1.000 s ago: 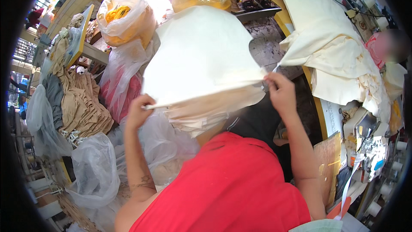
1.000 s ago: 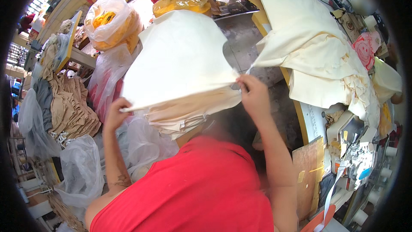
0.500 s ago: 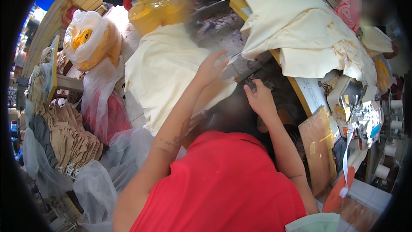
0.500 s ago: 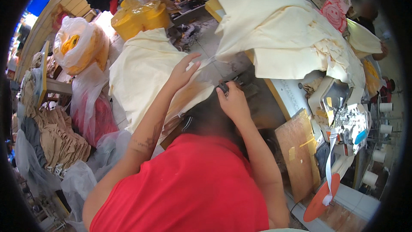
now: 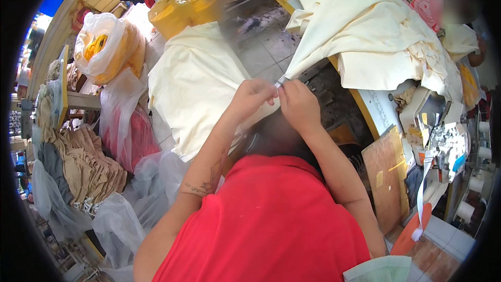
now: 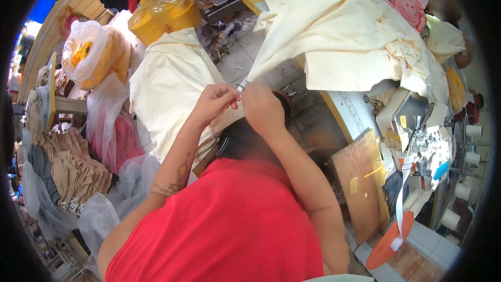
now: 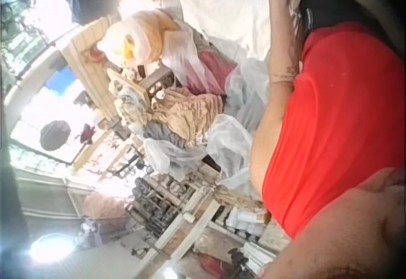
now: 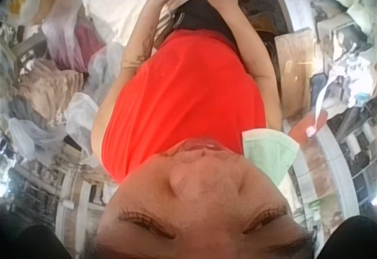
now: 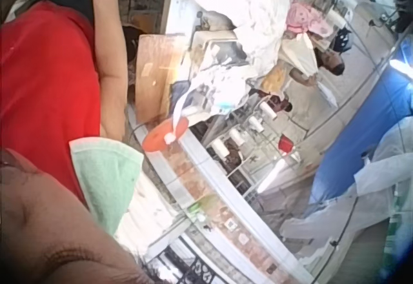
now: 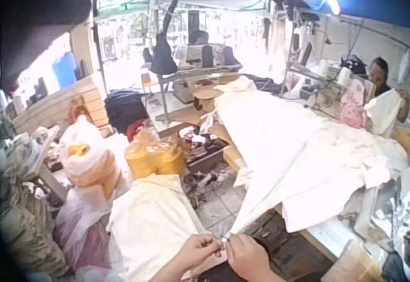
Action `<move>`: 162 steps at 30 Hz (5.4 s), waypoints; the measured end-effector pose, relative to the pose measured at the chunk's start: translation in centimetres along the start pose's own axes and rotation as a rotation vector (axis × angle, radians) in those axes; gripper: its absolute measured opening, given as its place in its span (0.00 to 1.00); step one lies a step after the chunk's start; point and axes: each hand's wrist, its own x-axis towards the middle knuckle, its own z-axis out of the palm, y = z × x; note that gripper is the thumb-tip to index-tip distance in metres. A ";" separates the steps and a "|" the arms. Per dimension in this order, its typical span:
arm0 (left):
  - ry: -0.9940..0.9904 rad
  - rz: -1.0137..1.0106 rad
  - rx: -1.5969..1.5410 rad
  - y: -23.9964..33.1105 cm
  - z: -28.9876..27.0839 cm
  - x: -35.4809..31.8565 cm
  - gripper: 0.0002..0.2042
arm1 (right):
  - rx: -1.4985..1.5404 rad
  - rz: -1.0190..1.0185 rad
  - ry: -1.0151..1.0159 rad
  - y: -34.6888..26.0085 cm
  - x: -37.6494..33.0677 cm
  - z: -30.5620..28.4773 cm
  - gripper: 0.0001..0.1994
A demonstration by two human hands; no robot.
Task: The person separates and organizes pieces of cream-colored fabric by hand, picking them up from a pile and stacking them on a table.
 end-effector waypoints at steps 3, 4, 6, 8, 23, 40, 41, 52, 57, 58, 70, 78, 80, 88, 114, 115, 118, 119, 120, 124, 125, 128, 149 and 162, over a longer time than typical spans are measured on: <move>-0.031 -0.010 0.029 1.2 0.1 0.1 0.11 | -0.009 -0.024 -0.013 0.0 0.3 -0.3 0.08; -0.037 -0.008 0.085 1.8 0.2 0.1 0.11 | -0.014 -0.012 -0.018 0.1 0.2 -0.6 0.08; -0.045 -0.004 0.212 1.8 0.0 0.7 0.11 | 0.005 0.003 0.025 0.3 -0.6 -1.5 0.08; -0.063 -0.004 0.353 0.5 -0.7 2.0 0.12 | 0.014 0.055 0.058 0.4 -2.0 -2.9 0.08; 0.274 0.560 0.368 6.1 7.3 9.5 0.13 | 0.009 0.364 0.288 3.2 -1.1 -17.0 0.16; 0.855 1.063 0.509 25.2 -17.5 -25.9 0.15 | 0.395 -0.001 -0.365 1.4 11.4 -20.6 0.09; 0.907 1.057 0.549 26.3 -17.1 -27.0 0.15 | 0.453 -0.045 -0.324 0.7 11.8 -19.8 0.09; 1.008 0.705 0.901 28.9 -33.1 -16.8 0.15 | 0.682 0.033 0.166 -3.2 25.1 -9.1 0.10; 1.068 0.835 0.513 27.0 -26.6 -29.6 0.13 | 0.751 -0.019 0.145 -8.7 18.8 -10.3 0.09; 0.921 0.716 0.614 24.9 -28.4 -32.9 0.12 | 0.783 0.019 0.041 -8.8 17.0 -9.6 0.08; 0.433 -0.089 0.556 -4.6 -16.0 -14.8 0.17 | 0.262 0.060 -0.523 3.5 -2.9 5.4 0.16; -0.177 0.130 0.051 -4.0 -1.7 7.1 0.26 | 0.355 -0.003 -0.214 0.9 -1.7 -1.6 0.19; -0.181 0.063 0.142 -2.4 -0.2 7.5 0.25 | 0.263 0.386 -0.376 0.7 -1.8 -4.4 0.14; 0.030 0.226 0.096 -5.3 -1.0 3.9 0.14 | 0.313 0.526 -0.247 1.7 -4.6 -3.0 0.14; 0.185 0.448 0.748 -2.5 3.1 4.9 0.34 | 0.183 0.366 0.000 0.6 -7.4 -5.0 0.10; 0.244 0.455 0.673 -1.9 4.6 6.1 0.34 | 0.195 0.389 0.001 0.5 -7.7 -5.7 0.11; 0.072 0.044 0.089 0.5 5.3 10.4 0.30 | 0.248 0.399 0.044 -0.3 -7.6 -7.7 0.11; -0.017 -0.057 -0.080 1.0 5.0 10.7 0.28 | 0.219 0.373 0.038 -0.4 -7.3 -8.5 0.11; -0.099 -0.173 -0.239 1.6 4.9 11.2 0.25 | 0.201 0.375 0.059 -0.5 -7.0 -9.4 0.11; 0.059 -0.128 -0.557 4.8 4.0 6.7 0.15 | 0.167 0.383 0.199 -0.2 -6.0 -13.7 0.10; -0.166 -0.018 -0.635 6.6 2.3 4.6 0.15 | 0.158 0.375 0.263 0.4 -5.7 -14.7 0.11; -0.230 0.144 -0.852 12.2 -1.4 -3.0 0.14 | 0.086 0.365 0.254 2.1 -4.0 -17.8 0.23; 1.002 1.346 0.206 19.9 -13.4 -31.6 0.27 | 0.450 -0.073 -0.080 -4.3 7.6 -15.9 0.13; 0.957 0.779 -0.282 21.7 -26.8 -18.3 0.19 | 0.811 0.118 0.160 -6.9 21.0 -6.6 0.09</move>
